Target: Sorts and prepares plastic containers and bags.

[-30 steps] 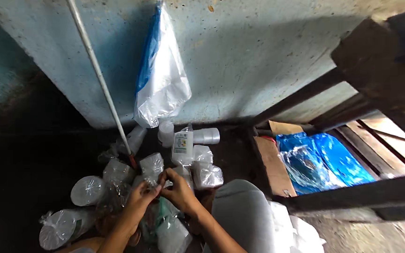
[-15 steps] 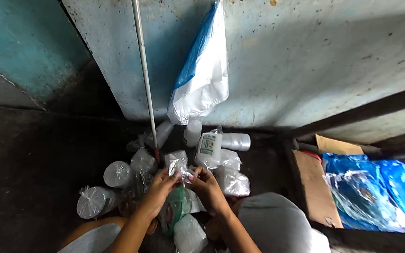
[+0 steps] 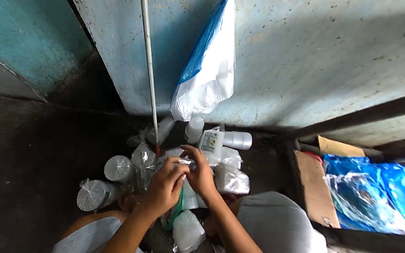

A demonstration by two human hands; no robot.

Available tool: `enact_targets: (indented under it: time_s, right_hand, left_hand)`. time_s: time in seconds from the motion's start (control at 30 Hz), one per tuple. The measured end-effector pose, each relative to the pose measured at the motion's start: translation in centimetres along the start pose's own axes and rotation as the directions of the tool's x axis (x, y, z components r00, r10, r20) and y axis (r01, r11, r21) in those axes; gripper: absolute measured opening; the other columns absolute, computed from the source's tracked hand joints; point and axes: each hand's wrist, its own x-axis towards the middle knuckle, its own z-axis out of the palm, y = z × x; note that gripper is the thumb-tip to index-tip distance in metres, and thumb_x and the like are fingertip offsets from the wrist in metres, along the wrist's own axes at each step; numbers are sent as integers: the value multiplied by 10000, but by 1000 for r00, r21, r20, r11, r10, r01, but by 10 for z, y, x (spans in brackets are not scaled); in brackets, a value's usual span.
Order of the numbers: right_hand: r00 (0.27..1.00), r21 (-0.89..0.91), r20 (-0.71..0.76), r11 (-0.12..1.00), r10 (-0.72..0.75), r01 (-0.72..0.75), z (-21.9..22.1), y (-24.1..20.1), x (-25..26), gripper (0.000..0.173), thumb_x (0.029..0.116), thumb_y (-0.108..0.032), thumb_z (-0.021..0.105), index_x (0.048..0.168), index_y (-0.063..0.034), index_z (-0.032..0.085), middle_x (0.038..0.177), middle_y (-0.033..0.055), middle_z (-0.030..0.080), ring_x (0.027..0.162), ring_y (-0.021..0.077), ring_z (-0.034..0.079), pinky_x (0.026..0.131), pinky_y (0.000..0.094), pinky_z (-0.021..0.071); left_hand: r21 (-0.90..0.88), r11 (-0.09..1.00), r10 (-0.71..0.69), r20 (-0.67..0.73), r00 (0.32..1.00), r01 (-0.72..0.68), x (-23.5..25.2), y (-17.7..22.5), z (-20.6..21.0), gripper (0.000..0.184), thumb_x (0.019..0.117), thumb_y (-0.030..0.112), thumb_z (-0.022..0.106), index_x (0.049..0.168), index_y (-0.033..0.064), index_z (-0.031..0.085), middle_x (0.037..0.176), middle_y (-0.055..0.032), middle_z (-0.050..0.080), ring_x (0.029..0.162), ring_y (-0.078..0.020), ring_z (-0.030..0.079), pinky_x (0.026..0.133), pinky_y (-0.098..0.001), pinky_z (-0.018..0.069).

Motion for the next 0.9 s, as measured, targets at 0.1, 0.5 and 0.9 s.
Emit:
enact_targets:
  time_s: [0.1, 0.5, 0.9]
  right_hand:
    - [984, 118, -96, 983, 150, -139, -26, -4, 32, 186, 983, -11, 556, 1106, 42, 685, 977, 80, 713, 847, 74, 664, 802, 270, 558]
    - [358, -506, 135, 375, 924, -777, 1, 192, -37, 791, 956, -402, 705, 1507, 76, 399, 1501, 343, 441, 1423, 467, 421, 1176, 587, 333]
    - [340, -678, -104, 183, 935, -712, 63, 248, -28, 1021, 886, -523, 744, 1643, -140, 175, 1465, 282, 523, 1301, 463, 559, 1041, 631, 453]
  left_hand:
    - [346, 925, -198, 80, 977, 159, 6, -9, -19, 263, 900, -58, 593, 1044, 62, 778, 1318, -270, 624, 1094, -457, 668, 855, -571, 571]
    - [380, 686, -603, -180, 777, 620, 28, -64, -100, 376, 954, -82, 494, 1235, 36, 714, 1507, -228, 496, 1107, -482, 651, 850, -646, 521]
    - [413, 574, -812, 176, 556, 707, 42, -79, -89, 441, 965, -50, 493, 1362, 85, 630, 1625, -140, 352, 1164, -361, 649, 929, -509, 550]
